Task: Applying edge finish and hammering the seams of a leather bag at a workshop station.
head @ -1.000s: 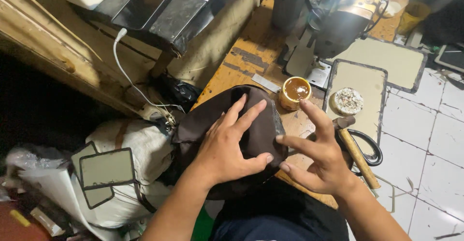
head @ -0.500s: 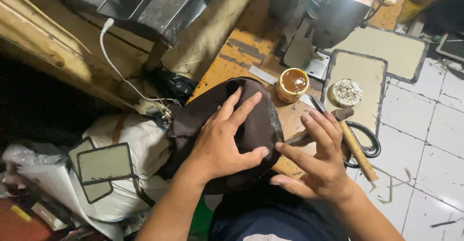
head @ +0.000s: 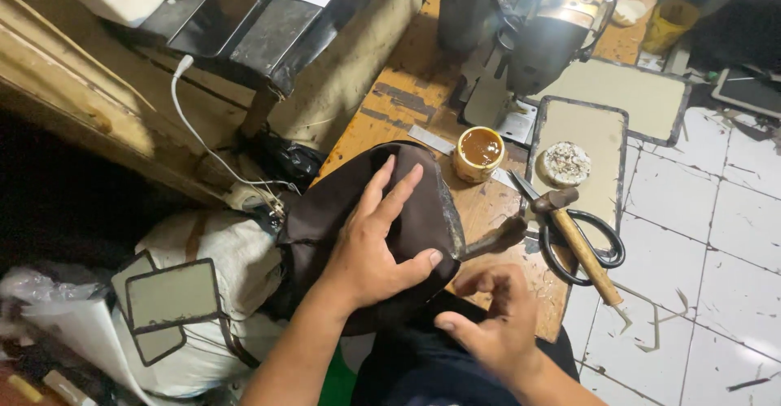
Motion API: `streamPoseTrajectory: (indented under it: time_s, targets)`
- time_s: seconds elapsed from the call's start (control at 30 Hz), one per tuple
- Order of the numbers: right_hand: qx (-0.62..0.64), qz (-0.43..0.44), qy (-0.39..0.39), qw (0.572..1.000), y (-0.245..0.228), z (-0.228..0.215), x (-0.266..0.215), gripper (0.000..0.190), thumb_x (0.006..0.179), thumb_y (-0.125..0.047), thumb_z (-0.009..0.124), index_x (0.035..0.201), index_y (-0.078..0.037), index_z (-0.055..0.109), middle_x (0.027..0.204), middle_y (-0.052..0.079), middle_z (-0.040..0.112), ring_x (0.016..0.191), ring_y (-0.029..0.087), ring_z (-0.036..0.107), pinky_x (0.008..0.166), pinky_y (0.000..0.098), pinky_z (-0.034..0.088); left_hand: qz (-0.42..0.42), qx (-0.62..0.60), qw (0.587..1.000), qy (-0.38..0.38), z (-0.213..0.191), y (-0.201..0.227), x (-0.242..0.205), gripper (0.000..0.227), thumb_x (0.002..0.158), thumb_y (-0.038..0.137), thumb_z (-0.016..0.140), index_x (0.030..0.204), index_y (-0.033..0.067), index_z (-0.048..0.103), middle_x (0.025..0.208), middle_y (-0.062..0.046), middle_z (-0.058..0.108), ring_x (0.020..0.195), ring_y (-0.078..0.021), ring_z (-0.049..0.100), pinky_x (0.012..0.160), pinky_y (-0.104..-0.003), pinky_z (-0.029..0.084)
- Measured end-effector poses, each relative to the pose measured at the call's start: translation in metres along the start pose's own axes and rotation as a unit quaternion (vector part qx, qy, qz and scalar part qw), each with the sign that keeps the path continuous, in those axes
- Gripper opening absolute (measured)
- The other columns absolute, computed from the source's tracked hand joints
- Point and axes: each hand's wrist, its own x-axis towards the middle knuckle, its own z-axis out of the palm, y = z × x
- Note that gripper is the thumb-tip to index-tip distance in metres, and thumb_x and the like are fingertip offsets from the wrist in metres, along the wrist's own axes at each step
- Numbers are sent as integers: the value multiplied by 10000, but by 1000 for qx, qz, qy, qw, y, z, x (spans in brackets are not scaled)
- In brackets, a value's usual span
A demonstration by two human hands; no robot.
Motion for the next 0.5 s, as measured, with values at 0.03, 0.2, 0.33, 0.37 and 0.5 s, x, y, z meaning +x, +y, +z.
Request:
streamPoseTrajectory:
  time_s: [0.03, 0.2, 0.33, 0.37, 0.5]
  targets:
    - [-1, -1, 2, 1000, 3, 7, -3, 539, 777, -422, 832, 955, -100, 439, 838, 83, 666, 776, 181, 661, 712, 282, 531, 2, 0, 1000, -1, 2, -3, 1, 954, 738, 348, 783, 1580, 244, 348, 1675, -274, 249, 1544, -377, 326, 1206, -460, 311]
    - [-59, 234, 105, 965, 9, 27, -21, 496, 770, -99, 876, 811, -139, 383, 680, 9, 524, 568, 76, 423, 499, 240, 355, 22, -54, 991, 121, 12, -16, 3, 539, 933, 401, 658, 1400, 137, 600, 1430, -182, 543, 1340, -291, 578, 1145, -400, 440]
    - [-27, 234, 81, 969, 6, 24, -24, 437, 806, -49, 817, 876, -125, 392, 757, 50, 608, 593, 95, 515, 579, 228, 451, 21, -45, 977, 209, 11, -13, 16, 322, 963, 287, 686, 1227, 107, 725, 1135, -98, 692, 1068, -219, 697, 991, -327, 533]
    - [38, 240, 93, 966, 6, 22, -26, 416, 817, 1, 798, 900, -122, 410, 763, 49, 553, 605, 91, 482, 588, 222, 417, 20, -46, 970, 236, 11, -13, 20, 225, 943, 236, 710, 1123, 108, 753, 1037, -73, 701, 958, -189, 692, 915, -306, 543]
    - [150, 232, 120, 953, 0, 19, -25, 402, 841, 117, 726, 943, -113, 412, 802, 71, 505, 677, 118, 487, 632, 239, 425, 47, -35, 960, 275, 9, -14, 37, 107, 949, 165, 716, 1009, 89, 763, 909, -56, 727, 805, -165, 680, 811, -295, 550]
